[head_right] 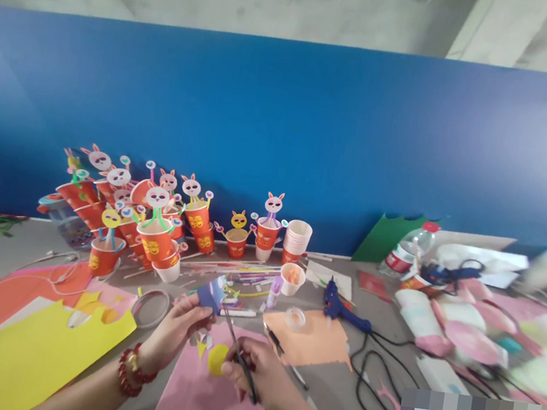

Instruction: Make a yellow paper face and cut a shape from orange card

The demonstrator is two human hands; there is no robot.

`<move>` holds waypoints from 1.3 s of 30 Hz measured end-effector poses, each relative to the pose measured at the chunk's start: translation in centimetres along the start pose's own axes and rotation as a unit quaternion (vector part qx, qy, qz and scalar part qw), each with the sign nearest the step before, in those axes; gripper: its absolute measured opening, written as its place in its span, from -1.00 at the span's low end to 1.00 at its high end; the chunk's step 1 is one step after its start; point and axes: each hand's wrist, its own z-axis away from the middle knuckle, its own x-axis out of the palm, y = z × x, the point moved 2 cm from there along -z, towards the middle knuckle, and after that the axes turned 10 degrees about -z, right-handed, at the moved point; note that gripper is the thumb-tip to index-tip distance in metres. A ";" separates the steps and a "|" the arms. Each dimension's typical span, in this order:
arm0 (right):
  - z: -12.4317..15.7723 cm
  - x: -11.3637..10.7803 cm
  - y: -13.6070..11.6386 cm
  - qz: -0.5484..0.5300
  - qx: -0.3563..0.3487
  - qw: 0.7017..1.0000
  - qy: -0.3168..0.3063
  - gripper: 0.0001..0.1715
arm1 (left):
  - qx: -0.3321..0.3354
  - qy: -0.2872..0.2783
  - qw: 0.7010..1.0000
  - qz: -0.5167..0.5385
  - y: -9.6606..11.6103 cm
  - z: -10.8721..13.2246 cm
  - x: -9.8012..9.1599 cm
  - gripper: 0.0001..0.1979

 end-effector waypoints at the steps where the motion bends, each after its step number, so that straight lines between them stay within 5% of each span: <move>1: 0.0 -0.1 0.0 -0.002 -0.001 1.000 -0.002 -0.40 | -0.001 -0.002 1.000 0.000 0.1 -0.1 -0.1 -0.77; 26: -0.1 3.6 -0.4 -0.096 -0.039 0.994 0.041 -0.34 | 0.035 -0.028 0.997 -0.063 0.1 1.6 1.9 -0.77; 39: 2.2 -0.1 -2.1 0.010 -0.010 0.999 0.031 -0.42 | 0.042 -0.035 0.992 -0.116 1.5 0.4 0.4 -0.74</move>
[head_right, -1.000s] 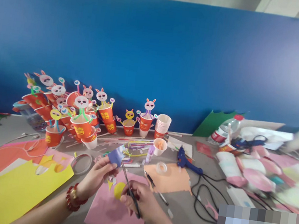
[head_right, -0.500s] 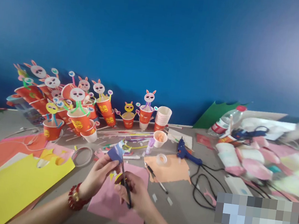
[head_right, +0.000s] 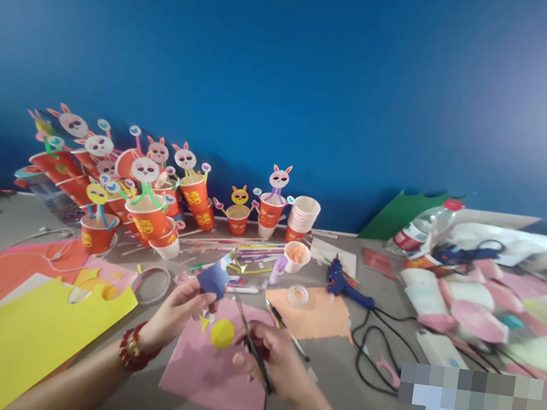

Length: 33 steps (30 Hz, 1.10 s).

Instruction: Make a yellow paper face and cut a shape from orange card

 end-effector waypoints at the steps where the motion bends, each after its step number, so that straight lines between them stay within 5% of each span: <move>1: 0.1 -0.3 -0.3 -0.001 -0.017 1.000 0.022 -0.44 | 0.002 -0.011 1.000 -0.005 0.1 0.0 -0.1 -0.74; 6: -0.6 -0.7 -2.8 0.057 -0.170 0.972 0.152 -0.56 | 0.021 -0.086 0.996 -0.027 0.9 -0.1 -0.2 -0.76; 11: -2.5 0.3 -3.4 0.096 -0.212 0.953 0.195 -0.61 | 0.081 -0.132 0.983 -0.102 1.6 0.3 -0.5 -0.76; 15: -2.5 0.6 -3.6 0.145 -0.278 0.908 0.277 -0.71 | 0.108 -0.158 0.967 -0.170 1.7 0.3 -0.8 -0.80; 23: -3.0 1.5 -5.7 0.327 -0.198 0.921 0.080 -0.47 | 0.148 -0.161 0.959 -0.182 3.1 0.5 -0.1 -0.92; 33: -3.5 1.9 -5.1 0.327 -0.101 0.939 0.027 -0.45 | 0.190 -0.187 0.901 -0.342 2.6 0.5 -0.3 -0.78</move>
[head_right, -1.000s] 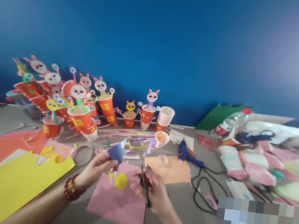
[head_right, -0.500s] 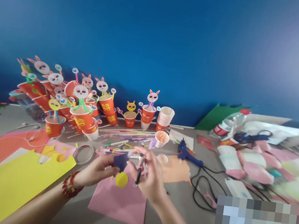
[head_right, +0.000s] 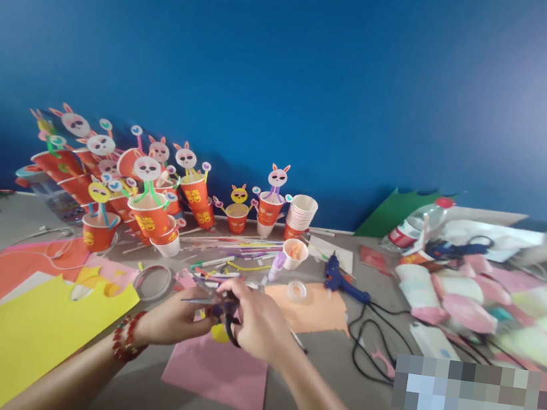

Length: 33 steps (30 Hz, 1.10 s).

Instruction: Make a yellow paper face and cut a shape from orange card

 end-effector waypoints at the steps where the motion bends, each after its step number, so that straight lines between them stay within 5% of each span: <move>1: -0.1 0.2 0.4 -0.029 0.010 1.000 0.005 -0.47 | -0.003 -0.004 1.000 0.004 -0.1 0.0 0.0 -0.80; 5: -0.6 0.5 1.8 -0.230 0.043 0.969 0.082 -0.60 | -0.057 0.025 0.996 0.069 -0.8 0.0 0.3 -0.93; 9: -0.9 0.4 2.2 -0.351 0.057 0.922 0.153 -0.58 | -0.122 0.097 0.973 0.171 -1.7 0.0 1.7 -0.83; 14: -0.7 0.4 2.2 -0.334 0.069 0.922 0.184 -0.52 | -0.161 0.131 0.933 0.293 -1.7 -0.1 2.9 -0.72; 20: 2.0 -1.0 1.8 -0.195 -0.013 0.950 0.243 -0.46 | -0.202 0.126 0.855 0.461 -1.9 -0.1 2.4 -0.75; 22: 3.4 -1.3 1.4 -0.190 -0.010 0.963 0.189 -0.57 | -0.216 0.126 0.825 0.506 -2.1 -0.1 2.3 -0.77; 26: 5.8 -0.3 1.1 -0.287 0.061 0.955 -0.034 -0.52 | -0.229 0.132 0.785 0.560 -2.1 -0.2 2.4 -0.79; 33: 6.2 1.2 1.5 -0.365 0.146 0.914 -0.100 -0.36 | -0.222 0.134 0.775 0.576 -2.1 0.0 2.6 -0.81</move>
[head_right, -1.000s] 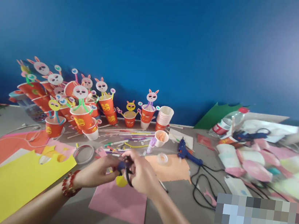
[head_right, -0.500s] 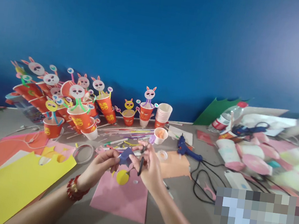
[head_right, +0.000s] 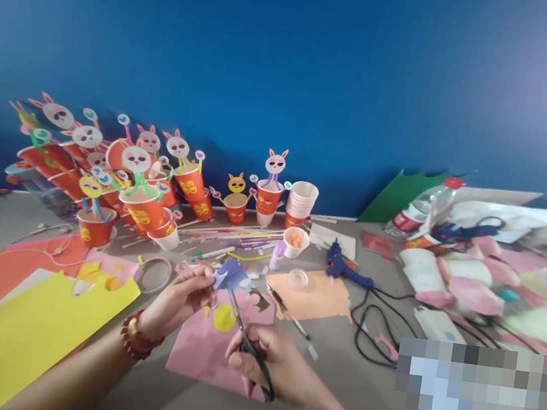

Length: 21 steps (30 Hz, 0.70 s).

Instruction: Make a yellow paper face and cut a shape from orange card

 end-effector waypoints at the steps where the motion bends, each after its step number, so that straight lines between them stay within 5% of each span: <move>1: -0.1 0.0 0.0 -0.002 0.007 1.000 -0.005 -0.37 | 0.004 -0.001 1.000 -0.002 0.0 0.0 -0.1 -0.81; 21: -2.2 -0.5 -0.1 0.046 -0.002 0.999 0.005 -0.47 | 0.068 -0.075 0.976 -0.191 0.6 0.2 -0.1 -0.76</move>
